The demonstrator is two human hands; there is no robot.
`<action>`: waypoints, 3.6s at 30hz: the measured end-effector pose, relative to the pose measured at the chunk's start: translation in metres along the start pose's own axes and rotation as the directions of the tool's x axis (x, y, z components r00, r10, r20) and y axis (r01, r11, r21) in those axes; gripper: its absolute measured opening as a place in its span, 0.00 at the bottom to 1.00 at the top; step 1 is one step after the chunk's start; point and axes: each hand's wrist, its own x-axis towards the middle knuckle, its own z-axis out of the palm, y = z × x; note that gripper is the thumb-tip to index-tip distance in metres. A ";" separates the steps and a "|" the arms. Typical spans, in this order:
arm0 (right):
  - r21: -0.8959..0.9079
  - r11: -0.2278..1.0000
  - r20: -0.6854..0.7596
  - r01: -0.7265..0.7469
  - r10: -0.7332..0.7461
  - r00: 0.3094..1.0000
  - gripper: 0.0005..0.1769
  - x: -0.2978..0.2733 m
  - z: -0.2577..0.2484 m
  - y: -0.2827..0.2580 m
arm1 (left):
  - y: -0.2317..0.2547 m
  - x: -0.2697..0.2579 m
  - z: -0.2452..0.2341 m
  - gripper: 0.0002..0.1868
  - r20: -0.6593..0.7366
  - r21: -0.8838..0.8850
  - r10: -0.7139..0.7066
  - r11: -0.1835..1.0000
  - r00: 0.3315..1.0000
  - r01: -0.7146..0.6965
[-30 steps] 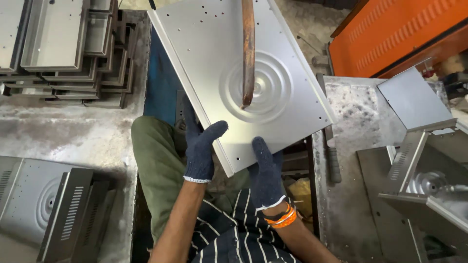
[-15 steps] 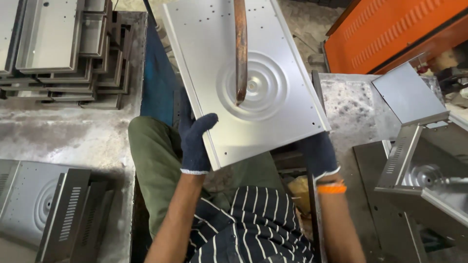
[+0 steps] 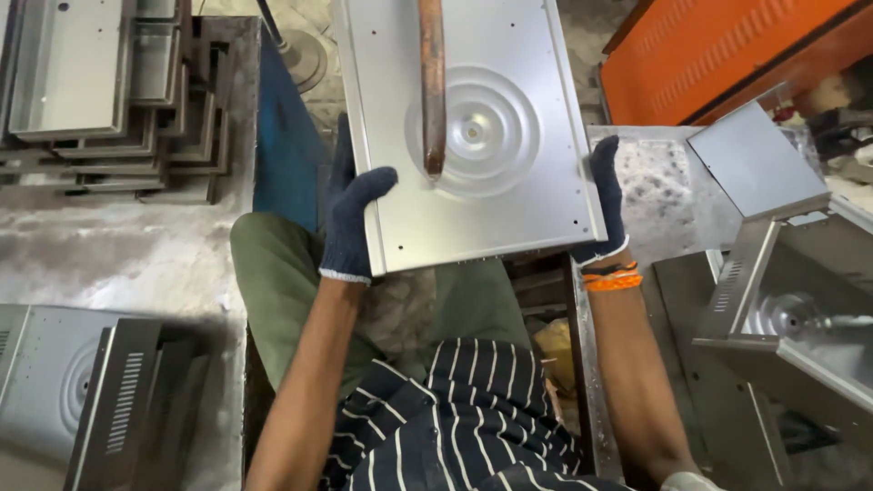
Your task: Spot welding metal sheets together to assemble a metal enclosure.
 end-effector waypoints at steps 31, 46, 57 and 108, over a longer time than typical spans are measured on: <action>-0.143 0.974 -0.117 0.177 -0.194 0.974 0.19 0.094 -0.099 -0.039 | -0.055 0.094 -0.002 0.45 0.021 0.307 0.147 0.940 0.989 -0.146; -0.166 0.970 -0.108 0.178 -0.197 0.974 0.17 0.090 -0.126 -0.041 | -0.035 0.086 0.015 0.49 0.019 0.254 0.136 0.957 0.991 -0.136; -0.141 0.979 -0.117 0.150 -0.167 0.979 0.20 0.081 -0.077 -0.040 | -0.030 0.062 0.013 0.46 0.032 0.131 0.175 0.975 0.984 -0.178; -0.139 0.988 0.049 0.071 -0.065 0.997 0.33 0.009 0.092 0.041 | 0.070 -0.013 -0.221 0.12 -0.399 0.254 0.239 0.956 0.885 -0.144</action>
